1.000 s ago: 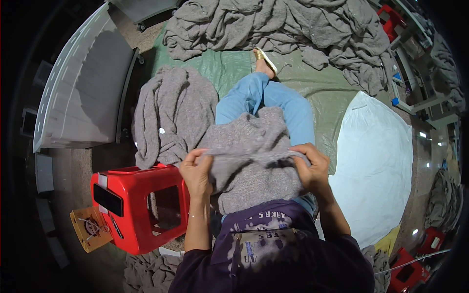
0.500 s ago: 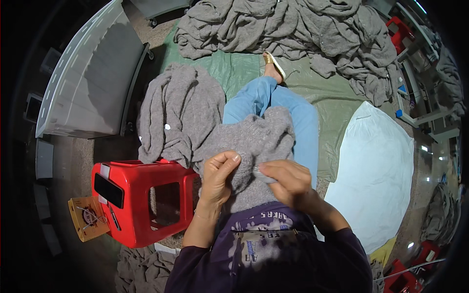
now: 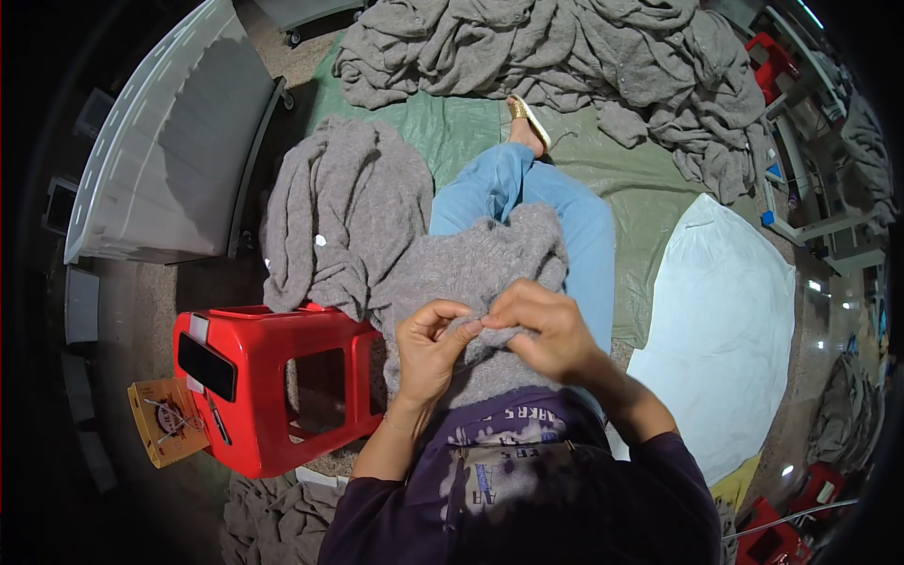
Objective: Inspecting a grey fluffy garment for defects and removing loose threads.
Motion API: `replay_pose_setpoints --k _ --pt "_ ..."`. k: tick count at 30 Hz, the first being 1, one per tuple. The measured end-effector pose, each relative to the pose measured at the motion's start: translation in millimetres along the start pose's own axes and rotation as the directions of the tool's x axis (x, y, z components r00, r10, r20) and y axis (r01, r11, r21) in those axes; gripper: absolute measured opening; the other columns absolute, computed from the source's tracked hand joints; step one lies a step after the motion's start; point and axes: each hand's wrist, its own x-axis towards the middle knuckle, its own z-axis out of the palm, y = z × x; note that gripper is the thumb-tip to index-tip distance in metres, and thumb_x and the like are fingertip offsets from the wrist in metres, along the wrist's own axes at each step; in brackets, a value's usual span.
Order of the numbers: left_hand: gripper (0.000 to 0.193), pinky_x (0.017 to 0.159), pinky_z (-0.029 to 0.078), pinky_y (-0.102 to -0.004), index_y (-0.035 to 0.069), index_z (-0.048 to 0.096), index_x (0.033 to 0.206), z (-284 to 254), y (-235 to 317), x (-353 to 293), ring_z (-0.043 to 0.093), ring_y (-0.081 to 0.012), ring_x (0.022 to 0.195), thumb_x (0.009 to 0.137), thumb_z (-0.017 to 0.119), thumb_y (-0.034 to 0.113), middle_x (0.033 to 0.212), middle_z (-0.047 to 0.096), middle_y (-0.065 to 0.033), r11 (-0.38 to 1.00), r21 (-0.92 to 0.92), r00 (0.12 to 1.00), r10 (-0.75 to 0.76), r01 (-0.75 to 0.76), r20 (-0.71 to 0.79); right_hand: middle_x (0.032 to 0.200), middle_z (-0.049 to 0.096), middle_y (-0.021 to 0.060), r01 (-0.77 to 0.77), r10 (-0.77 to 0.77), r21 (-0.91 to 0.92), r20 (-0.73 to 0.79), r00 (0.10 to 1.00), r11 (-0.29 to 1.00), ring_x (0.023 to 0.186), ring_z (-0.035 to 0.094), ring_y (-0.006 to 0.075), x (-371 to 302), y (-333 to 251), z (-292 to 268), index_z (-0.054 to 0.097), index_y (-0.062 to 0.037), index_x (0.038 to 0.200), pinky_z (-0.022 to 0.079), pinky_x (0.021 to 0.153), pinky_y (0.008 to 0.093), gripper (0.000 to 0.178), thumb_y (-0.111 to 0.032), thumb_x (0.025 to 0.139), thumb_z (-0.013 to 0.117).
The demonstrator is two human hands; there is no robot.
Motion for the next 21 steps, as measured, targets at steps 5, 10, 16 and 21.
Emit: replay_pose_setpoints --k 5,10,16,21 --pt "0.014 0.073 0.048 -0.0232 -0.003 0.063 0.088 2 4 3 0.059 -0.0107 0.081 0.076 0.069 -0.008 0.085 0.064 -0.0067 0.979 0.127 0.986 0.155 -0.162 0.069 0.086 0.061 0.0126 -0.124 0.120 0.020 0.146 0.982 0.992 0.077 0.060 0.0304 20 1 -9 0.059 0.0023 0.099 0.049 0.070 0.0359 0.034 0.007 0.066 0.051" --pt "0.014 0.075 0.048 -0.0240 -0.002 0.063 0.086 -4 0 2 0.060 -0.0123 0.082 0.076 0.068 -0.010 0.088 0.065 -0.0076 0.978 0.132 0.986 0.157 -0.164 0.061 0.079 0.056 0.0134 0.013 0.042 -0.188 0.287 0.957 0.982 0.072 0.058 0.0330 19 1 -11 0.056 0.0017 0.092 0.046 0.063 0.0387 0.026 0.004 0.066 0.054" --pt "0.013 0.066 0.049 -0.0248 -0.003 0.062 0.087 11 -4 -4 0.061 -0.0135 0.073 0.076 0.068 -0.008 0.082 0.065 -0.0108 0.839 0.390 0.906 0.422 -0.379 -0.028 0.074 0.052 0.0147 0.021 -0.007 -0.194 0.071 0.997 0.981 0.059 0.055 0.0311 -1 0 12 0.054 0.0017 0.086 0.042 0.050 0.0382 0.026 0.001 0.063 0.064" --pt "0.014 0.061 0.047 -0.0257 -0.001 0.062 0.086 22 -5 -6 0.060 -0.0180 0.069 0.075 0.061 -0.011 0.079 0.064 -0.0123 0.655 0.511 0.760 0.649 -0.558 -0.002 0.070 0.047 0.0093 0.176 -0.286 -0.495 -0.154 0.946 0.851 0.057 0.054 0.0259 -9 3 35 0.055 0.0006 0.085 0.045 0.050 0.0342 0.028 -0.001 0.060 0.067"
